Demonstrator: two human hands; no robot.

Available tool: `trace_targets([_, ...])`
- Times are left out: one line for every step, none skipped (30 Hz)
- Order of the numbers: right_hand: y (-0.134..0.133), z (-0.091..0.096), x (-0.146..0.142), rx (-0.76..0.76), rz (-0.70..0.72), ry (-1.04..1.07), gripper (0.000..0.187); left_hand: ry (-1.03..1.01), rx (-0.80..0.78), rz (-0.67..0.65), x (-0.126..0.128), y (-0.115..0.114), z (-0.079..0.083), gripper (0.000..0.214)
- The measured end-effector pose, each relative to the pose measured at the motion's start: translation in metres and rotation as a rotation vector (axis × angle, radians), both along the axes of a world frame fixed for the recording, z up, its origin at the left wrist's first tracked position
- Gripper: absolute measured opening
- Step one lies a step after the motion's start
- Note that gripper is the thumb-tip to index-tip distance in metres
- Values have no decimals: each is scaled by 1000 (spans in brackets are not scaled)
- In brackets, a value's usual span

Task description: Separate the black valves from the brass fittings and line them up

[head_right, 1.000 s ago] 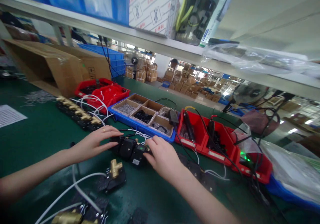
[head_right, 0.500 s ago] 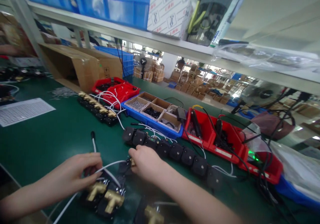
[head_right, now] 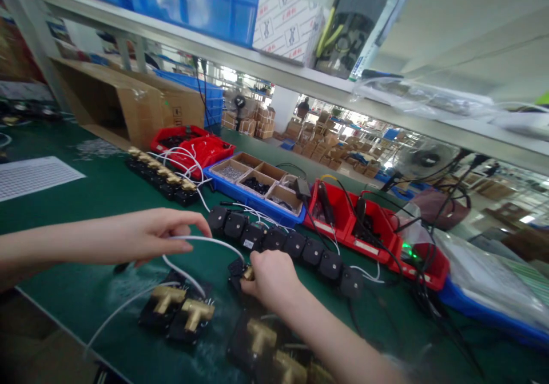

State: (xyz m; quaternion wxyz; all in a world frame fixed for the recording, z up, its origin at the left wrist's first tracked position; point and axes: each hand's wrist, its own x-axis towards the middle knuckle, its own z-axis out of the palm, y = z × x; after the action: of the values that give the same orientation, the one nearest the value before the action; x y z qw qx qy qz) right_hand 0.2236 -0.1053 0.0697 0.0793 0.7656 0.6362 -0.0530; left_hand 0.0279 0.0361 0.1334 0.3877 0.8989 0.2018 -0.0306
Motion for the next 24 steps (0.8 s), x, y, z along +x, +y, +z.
trace_targets([1, 1, -2, 4, -13, 1, 29, -52, 195, -26, 1, 8, 0, 25])
trace_targets([2, 2, -4, 6, -19, 6, 31, -116, 378, -44, 5, 17, -2, 26])
trace_targets([4, 4, -7, 3, -18, 14, 33, -175, 560, -48, 10, 26, -5, 27])
trace_targets([7, 6, -8, -6, -5, 28, 36, -199, 645, -29, 16, 33, -9, 27])
trace_targets([10, 8, -9, -23, 18, 51, 38, -214, 695, -13, 20, 38, -14, 26])
trace_targets([12, 9, -8, -50, 49, 81, 40, -237, 737, -1, 21, 39, -20, 24])
trace_targets([14, 10, -6, -83, 83, 119, 42, -256, 752, 8, 19, 38, -26, 23])
trace_targets([15, 11, -3, -118, 117, 160, 44, -275, 755, 8, 13, 32, -33, 23])
trace_targets([16, 11, 1, -151, 146, 200, 46, -301, 748, -8, 5, 24, -41, 27])
trace_targets([15, 11, 4, -178, 169, 236, 48, -324, 735, -32, -6, 13, -50, 32])
trace_targets([14, 10, 6, -194, 185, 261, 51, -354, 720, -87, -18, 0, -61, 35])
trace_targets([11, 9, 6, -197, 197, 275, 53, -422, 753, -178, -29, -12, -73, 43])
trace_targets([9, 9, 4, -188, 206, 275, 54, -477, 814, -252, -38, -24, -85, 56])
trace_targets([7, 8, 1, -171, 210, 264, 54, -487, 895, -298, -45, -34, -98, 66])
trace_targets([5, 9, -4, -151, 213, 247, 51, -479, 983, -298, -49, -42, -110, 70])
trace_targets([3, 9, -8, -134, 214, 231, 47, -473, 1052, -271, -50, -47, -120, 69])
trace_targets([3, 10, -11, -127, 213, 224, 44, -457, 1084, -259, -48, -50, -126, 62])
trace_targets([4, 10, -12, -132, 212, 230, 42, -433, 1079, -249, -44, -51, -130, 52])
trace_targets([6, 11, -11, -155, 213, 255, 42, -399, 1015, -246, -39, -49, -130, 40])
trace_targets([10, 10, -8, -196, 215, 299, 43, -357, 912, -249, -34, -46, -127, 30])
trace_targets([14, 9, -4, -252, 218, 359, 44, -315, 793, -252, -29, -42, -123, 25])
trace_targets([20, 6, 1, -318, 220, 425, 46, -279, 678, -250, -25, -36, -118, 27])
trace_targets([25, 3, 6, -388, 220, 491, 47, -250, 578, -247, -20, -29, -113, 30])
trace_targets([32, -2, 10, -451, 213, 548, 50, -227, 498, -256, -16, -21, -109, 33])
